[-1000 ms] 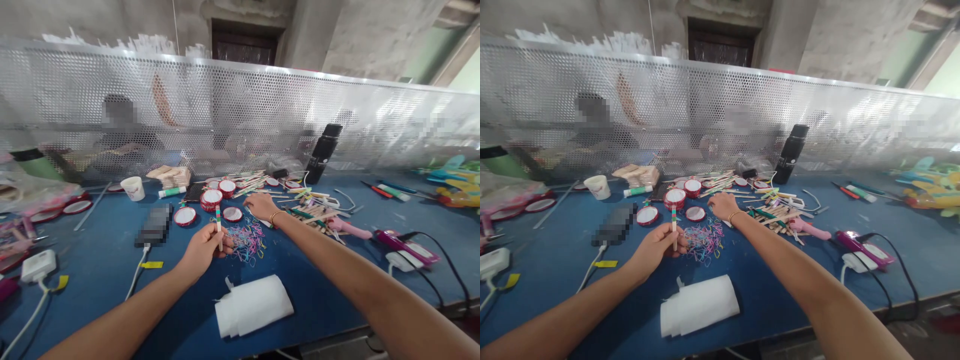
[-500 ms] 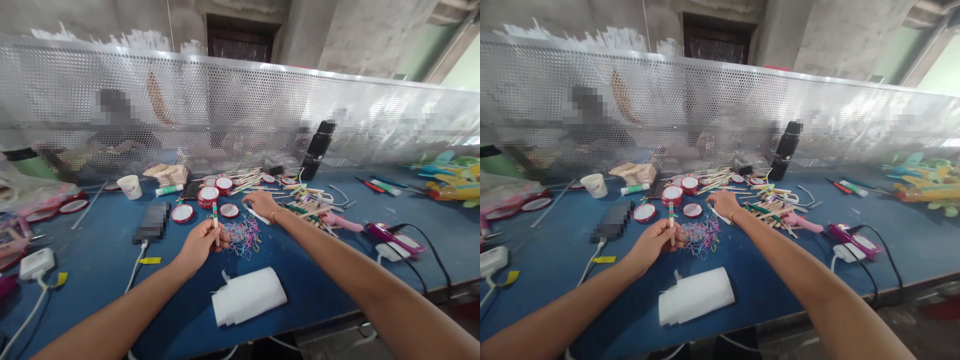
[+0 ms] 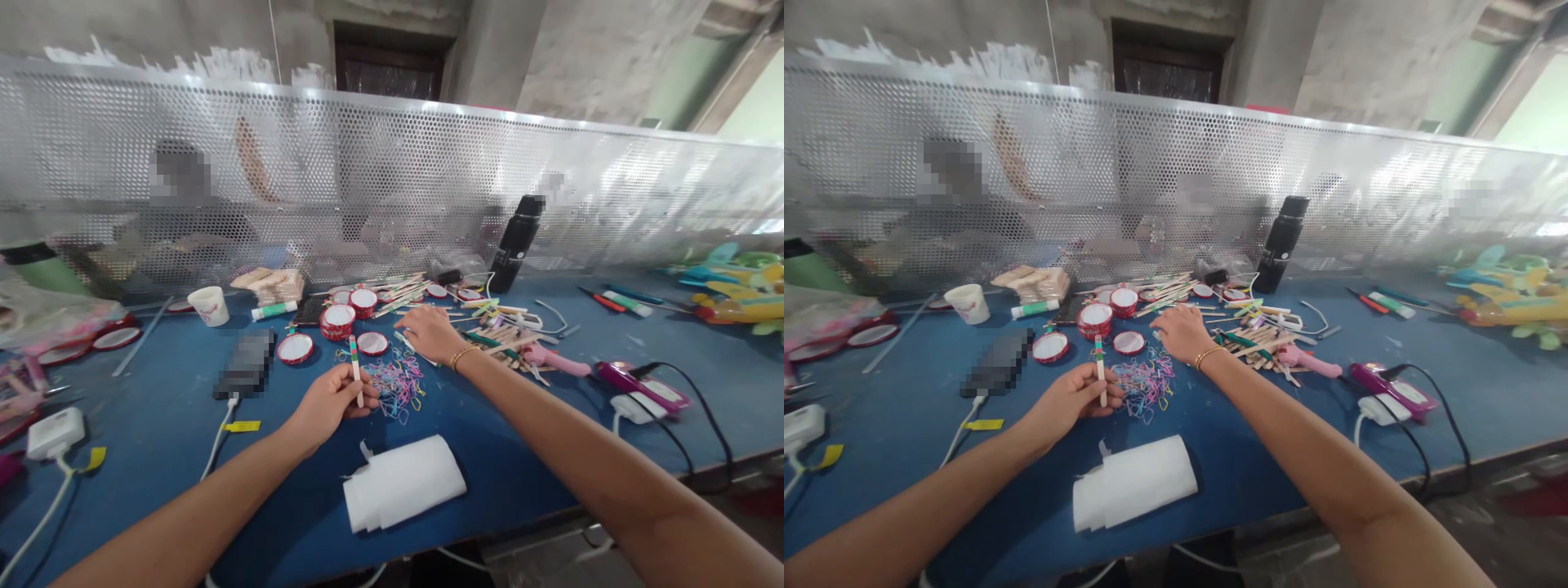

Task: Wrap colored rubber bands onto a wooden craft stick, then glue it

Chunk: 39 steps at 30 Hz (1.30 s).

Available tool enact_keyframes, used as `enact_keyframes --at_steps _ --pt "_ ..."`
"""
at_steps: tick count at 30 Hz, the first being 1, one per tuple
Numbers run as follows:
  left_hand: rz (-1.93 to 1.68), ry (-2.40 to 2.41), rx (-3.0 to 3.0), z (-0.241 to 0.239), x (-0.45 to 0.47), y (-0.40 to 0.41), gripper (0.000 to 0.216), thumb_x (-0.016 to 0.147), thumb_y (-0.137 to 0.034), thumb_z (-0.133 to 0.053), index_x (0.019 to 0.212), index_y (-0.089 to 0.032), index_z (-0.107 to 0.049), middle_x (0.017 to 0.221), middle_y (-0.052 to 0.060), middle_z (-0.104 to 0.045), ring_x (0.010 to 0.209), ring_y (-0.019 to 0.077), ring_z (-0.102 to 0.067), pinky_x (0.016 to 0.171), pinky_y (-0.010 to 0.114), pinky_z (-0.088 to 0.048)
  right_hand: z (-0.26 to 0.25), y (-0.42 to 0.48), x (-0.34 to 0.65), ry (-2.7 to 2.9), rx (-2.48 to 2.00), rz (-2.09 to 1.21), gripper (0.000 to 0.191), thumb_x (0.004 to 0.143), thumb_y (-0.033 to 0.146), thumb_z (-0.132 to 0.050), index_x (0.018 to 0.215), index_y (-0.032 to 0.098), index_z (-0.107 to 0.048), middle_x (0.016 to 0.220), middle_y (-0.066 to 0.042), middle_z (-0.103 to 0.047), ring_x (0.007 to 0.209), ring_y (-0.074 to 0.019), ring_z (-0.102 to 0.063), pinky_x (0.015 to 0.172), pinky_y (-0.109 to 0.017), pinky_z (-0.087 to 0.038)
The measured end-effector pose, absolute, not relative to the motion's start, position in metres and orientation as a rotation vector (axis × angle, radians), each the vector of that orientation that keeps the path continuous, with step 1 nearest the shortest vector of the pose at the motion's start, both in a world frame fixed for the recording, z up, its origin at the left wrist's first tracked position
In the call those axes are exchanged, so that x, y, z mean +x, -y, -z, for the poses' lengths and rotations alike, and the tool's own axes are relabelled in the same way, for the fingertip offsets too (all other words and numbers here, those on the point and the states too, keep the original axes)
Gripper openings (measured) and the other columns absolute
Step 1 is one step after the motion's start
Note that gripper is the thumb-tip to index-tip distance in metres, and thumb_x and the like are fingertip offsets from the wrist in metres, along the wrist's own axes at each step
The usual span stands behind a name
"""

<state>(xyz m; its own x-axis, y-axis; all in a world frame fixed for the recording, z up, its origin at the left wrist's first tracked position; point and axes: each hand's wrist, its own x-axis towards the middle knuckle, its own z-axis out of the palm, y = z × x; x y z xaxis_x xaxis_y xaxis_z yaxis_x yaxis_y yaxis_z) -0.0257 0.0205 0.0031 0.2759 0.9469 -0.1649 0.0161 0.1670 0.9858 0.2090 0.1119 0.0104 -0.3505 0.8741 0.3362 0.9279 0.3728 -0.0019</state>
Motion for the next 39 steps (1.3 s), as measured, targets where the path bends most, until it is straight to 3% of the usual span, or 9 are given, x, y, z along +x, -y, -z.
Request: enact_keyframes --at_steps 9,14,20,24,27,31,35,39 --pt "-1.011 -1.122 1.293 -0.007 -0.032 -0.024 0.024 0.081 -0.04 -0.067 0.088 -0.018 -0.069 0.091 0.005 -0.073 0.087 0.0198 -0.068 0.075 0.029 -0.055 -0.016 -0.081 0.217 2.233 -1.543 0.229 0.029 0.096 0.036 -0.045 0.105 0.028 -0.072 0.111 -0.004 -0.07 0.11 -0.0236 -0.052 0.097 -0.038 -0.028" --pt "-1.036 -1.304 1.403 -0.011 -0.032 -0.023 0.027 0.077 -0.042 -0.068 0.092 -0.019 -0.073 0.085 0.003 -0.07 0.079 0.0181 -0.061 0.064 0.024 -0.047 -0.019 -0.08 0.222 2.185 -1.563 0.209 0.03 0.096 0.035 -0.046 0.095 0.026 -0.074 0.098 -0.005 -0.073 0.1 -0.0229 -0.057 0.091 -0.038 -0.028" --pt "-0.995 -1.245 1.557 -0.012 -0.03 -0.022 0.032 0.081 -0.043 -0.065 0.103 -0.02 -0.067 0.077 -0.001 -0.065 0.072 0.0163 -0.057 0.063 0.024 -0.044 -0.023 -0.065 0.202 2.304 -1.472 0.187 0.025 0.095 0.036 -0.05 0.089 0.027 -0.073 0.089 -0.001 -0.074 0.091 -0.0179 -0.058 0.089 -0.035 -0.027" --pt "-0.985 -1.201 1.644 -0.01 -0.031 -0.024 0.024 0.081 -0.043 -0.065 0.081 -0.019 -0.062 0.075 -0.002 -0.063 0.068 0.0146 -0.054 0.062 0.024 -0.043 -0.021 -0.06 0.192 2.38 -1.473 0.177 0.024 0.093 0.038 -0.052 0.087 0.028 -0.073 0.091 0.001 -0.075 0.091 -0.0164 -0.058 0.087 -0.033 -0.027" --pt "-0.98 -1.216 1.632 -0.009 -0.032 -0.025 0.026 0.081 -0.045 -0.065 0.077 -0.02 -0.061 0.075 -0.001 -0.063 0.07 0.0151 -0.055 0.062 0.024 -0.043 -0.023 -0.063 0.196 2.348 -1.591 0.209 0.027 0.094 0.037 -0.048 0.088 0.028 -0.073 0.094 0.0 -0.075 0.094 -0.0175 -0.059 0.088 -0.034 -0.028" --pt "-0.964 -1.23 1.559 -0.007 -0.033 -0.026 0.029 0.082 -0.047 -0.063 0.091 -0.02 -0.065 0.076 -0.001 -0.066 0.074 0.017 -0.058 0.063 0.024 -0.044 -0.034 -0.076 0.228 2.169 -1.919 0.284 0.033 0.095 0.035 -0.043 0.097 0.022 -0.073 0.104 -0.01 -0.073 0.102 -0.0249 -0.06 0.091 -0.04 -0.031" --pt "-0.984 -1.212 1.556 -0.006 -0.032 -0.027 0.031 0.079 -0.048 -0.065 0.09 -0.019 -0.065 0.074 0.0 -0.066 0.072 0.0168 -0.058 0.063 0.024 -0.045 -0.047 -0.091 0.283 1.941 -2.319 0.287 0.031 0.09 0.027 -0.046 0.102 0.017 -0.074 0.11 -0.018 -0.071 0.109 -0.0323 -0.061 0.093 -0.048 -0.034" --pt "-0.992 -1.219 1.556 -0.006 -0.031 -0.028 0.032 0.077 -0.049 -0.067 0.088 -0.019 -0.067 0.074 0.0 -0.067 0.071 0.0167 -0.058 0.063 0.024 -0.045 -0.056 -0.092 0.334 1.824 -2.594 0.17 0.027 0.088 0.03 -0.053 0.106 0.024 -0.074 0.116 -0.015 -0.07 0.113 -0.0347 -0.06 0.094 -0.053 -0.037"
